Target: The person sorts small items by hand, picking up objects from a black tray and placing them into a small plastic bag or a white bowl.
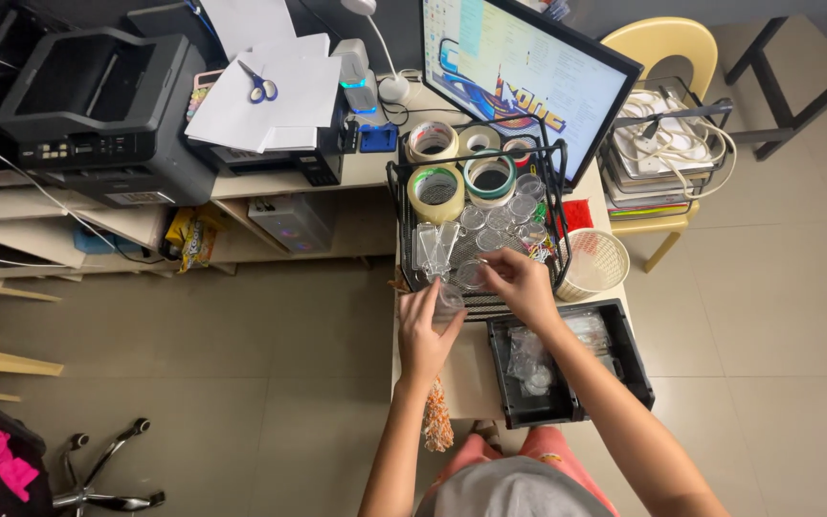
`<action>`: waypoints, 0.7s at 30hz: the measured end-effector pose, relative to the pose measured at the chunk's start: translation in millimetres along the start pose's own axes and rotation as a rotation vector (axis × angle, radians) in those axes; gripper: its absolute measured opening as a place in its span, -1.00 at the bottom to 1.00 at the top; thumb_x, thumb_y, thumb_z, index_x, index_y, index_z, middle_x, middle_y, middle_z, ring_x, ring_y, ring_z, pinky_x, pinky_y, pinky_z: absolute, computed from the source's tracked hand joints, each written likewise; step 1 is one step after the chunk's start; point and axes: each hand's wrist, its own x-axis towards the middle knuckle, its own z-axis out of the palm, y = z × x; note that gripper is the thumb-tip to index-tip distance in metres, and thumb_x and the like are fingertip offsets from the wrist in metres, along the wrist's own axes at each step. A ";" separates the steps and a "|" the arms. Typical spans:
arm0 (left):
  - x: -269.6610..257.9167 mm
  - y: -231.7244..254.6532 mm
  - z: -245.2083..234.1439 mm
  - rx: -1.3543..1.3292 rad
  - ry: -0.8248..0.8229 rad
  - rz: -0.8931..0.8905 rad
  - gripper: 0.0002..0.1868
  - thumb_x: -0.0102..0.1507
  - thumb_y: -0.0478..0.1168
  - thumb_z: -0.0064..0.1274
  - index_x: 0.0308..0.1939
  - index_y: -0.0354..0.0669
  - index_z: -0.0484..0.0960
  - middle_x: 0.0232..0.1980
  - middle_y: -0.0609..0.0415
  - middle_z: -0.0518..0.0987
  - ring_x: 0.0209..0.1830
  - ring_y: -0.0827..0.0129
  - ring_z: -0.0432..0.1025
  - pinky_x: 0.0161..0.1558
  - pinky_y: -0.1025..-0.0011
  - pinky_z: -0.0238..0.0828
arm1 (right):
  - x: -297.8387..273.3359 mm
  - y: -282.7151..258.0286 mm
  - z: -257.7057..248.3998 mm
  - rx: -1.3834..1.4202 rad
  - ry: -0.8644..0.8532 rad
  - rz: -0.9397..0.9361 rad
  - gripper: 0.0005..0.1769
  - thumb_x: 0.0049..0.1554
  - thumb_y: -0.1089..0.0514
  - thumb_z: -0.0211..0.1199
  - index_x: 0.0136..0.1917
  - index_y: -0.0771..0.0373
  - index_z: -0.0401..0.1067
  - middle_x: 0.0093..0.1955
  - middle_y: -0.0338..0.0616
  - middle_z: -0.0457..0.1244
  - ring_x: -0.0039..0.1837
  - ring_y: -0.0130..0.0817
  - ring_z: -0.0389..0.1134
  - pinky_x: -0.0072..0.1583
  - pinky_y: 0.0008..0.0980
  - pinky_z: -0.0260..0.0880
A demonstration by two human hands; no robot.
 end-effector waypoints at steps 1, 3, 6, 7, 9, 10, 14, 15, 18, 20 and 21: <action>1.9 1.1 2.0 -0.004 -0.004 -0.002 -0.33 0.16 -0.15 0.34 0.28 -0.38 0.51 0.15 -0.12 0.60 0.15 0.02 0.41 0.17 0.15 0.38 | -2.0 -4.8 1.1 -0.003 0.003 0.005 -0.76 0.17 0.29 0.30 0.11 0.38 0.50 -0.08 -0.11 0.45 -0.06 -0.43 0.54 -0.05 -0.43 0.58; 6.8 2.8 6.0 0.051 -0.017 -0.025 -0.33 0.18 -0.12 0.35 0.28 -0.38 0.51 0.13 -0.12 0.59 0.16 0.02 0.40 0.16 0.17 0.40 | -4.6 -14.8 3.7 0.206 0.002 0.112 -0.79 0.18 0.28 0.28 0.09 0.39 0.49 -0.12 -0.14 0.45 -0.06 -0.51 0.53 -0.07 -0.48 0.59; 12.3 2.6 12.3 0.089 -0.006 0.060 -0.30 0.18 -0.13 0.35 0.31 -0.41 0.47 0.16 -0.12 0.57 0.18 0.02 0.39 0.17 0.17 0.39 | -4.3 -14.4 6.1 0.080 0.039 0.136 -0.80 0.15 0.25 0.33 0.03 0.38 0.51 -0.17 -0.12 0.45 -0.14 -0.52 0.50 -0.15 -0.50 0.54; 15.0 4.6 12.1 0.089 -0.006 0.061 -0.30 0.18 -0.13 0.35 0.31 -0.41 0.47 0.16 -0.12 0.57 0.18 0.02 0.39 0.17 0.17 0.39 | -4.7 -14.5 6.1 0.079 0.039 0.137 -0.80 0.15 0.25 0.33 0.03 0.38 0.51 -0.17 -0.12 0.45 -0.14 -0.52 0.50 -0.15 -0.50 0.54; 20.2 8.5 11.8 0.090 0.014 0.091 -0.27 0.16 -0.17 0.35 0.34 -0.40 0.46 0.15 -0.11 0.57 0.19 0.01 0.39 0.18 0.13 0.39 | -5.9 -14.3 6.1 -0.086 0.065 0.120 -0.80 0.10 0.20 0.40 -0.04 0.36 0.54 -0.20 -0.12 0.45 -0.19 -0.53 0.48 -0.17 -0.51 0.49; 21.1 8.2 12.6 0.089 0.013 0.091 -0.27 0.16 -0.17 0.35 0.34 -0.40 0.46 0.15 -0.11 0.57 0.19 0.01 0.39 0.18 0.13 0.39 | -5.5 -18.8 5.6 -0.087 0.065 0.121 -0.80 0.10 0.20 0.40 -0.04 0.36 0.54 -0.20 -0.12 0.45 -0.19 -0.53 0.48 -0.17 -0.51 0.49; 22.9 9.5 17.9 0.085 -0.004 0.132 -0.26 0.15 -0.17 0.37 0.34 -0.41 0.45 0.16 -0.12 0.57 0.18 0.01 0.40 0.18 0.15 0.40 | -5.2 -24.3 3.3 -0.277 0.078 -0.047 -0.82 0.05 0.16 0.43 -0.13 0.31 0.57 -0.19 -0.14 0.39 -0.25 -0.43 0.40 -0.20 -0.44 0.42; 23.3 9.8 19.0 0.088 -0.013 0.135 -0.25 0.14 -0.17 0.37 0.34 -0.42 0.45 0.16 -0.12 0.57 0.17 0.01 0.40 0.18 0.16 0.40 | -4.3 -22.8 3.7 -0.304 0.073 -0.103 -0.83 0.04 0.16 0.43 -0.14 0.30 0.58 -0.17 -0.14 0.36 -0.26 -0.39 0.38 -0.20 -0.42 0.40; 27.5 16.7 20.3 0.073 0.010 0.174 -0.24 0.13 -0.20 0.37 0.35 -0.43 0.44 0.17 -0.16 0.56 0.18 0.00 0.40 0.19 0.14 0.41 | -5.2 -27.5 5.5 -0.288 0.065 -0.117 -0.83 0.07 0.16 0.41 -0.14 0.33 0.56 -0.14 -0.14 0.35 -0.23 -0.38 0.38 -0.18 -0.42 0.40; 26.8 12.4 26.3 0.047 0.019 0.167 -0.23 0.14 -0.22 0.37 0.37 -0.43 0.42 0.17 -0.16 0.56 0.18 0.00 0.41 0.18 0.16 0.43 | -5.4 -35.1 5.8 -0.288 0.070 -0.111 -0.82 0.10 0.16 0.40 -0.13 0.34 0.56 -0.13 -0.14 0.35 -0.22 -0.38 0.39 -0.18 -0.42 0.41; 25.5 10.3 29.3 0.021 0.023 0.156 -0.23 0.14 -0.23 0.36 0.38 -0.44 0.41 0.17 -0.17 0.57 0.18 0.01 0.43 0.16 0.19 0.46 | -6.4 -38.6 6.0 -0.288 0.075 -0.100 -0.82 0.12 0.16 0.40 -0.12 0.34 0.56 -0.13 -0.14 0.36 -0.22 -0.38 0.40 -0.17 -0.42 0.41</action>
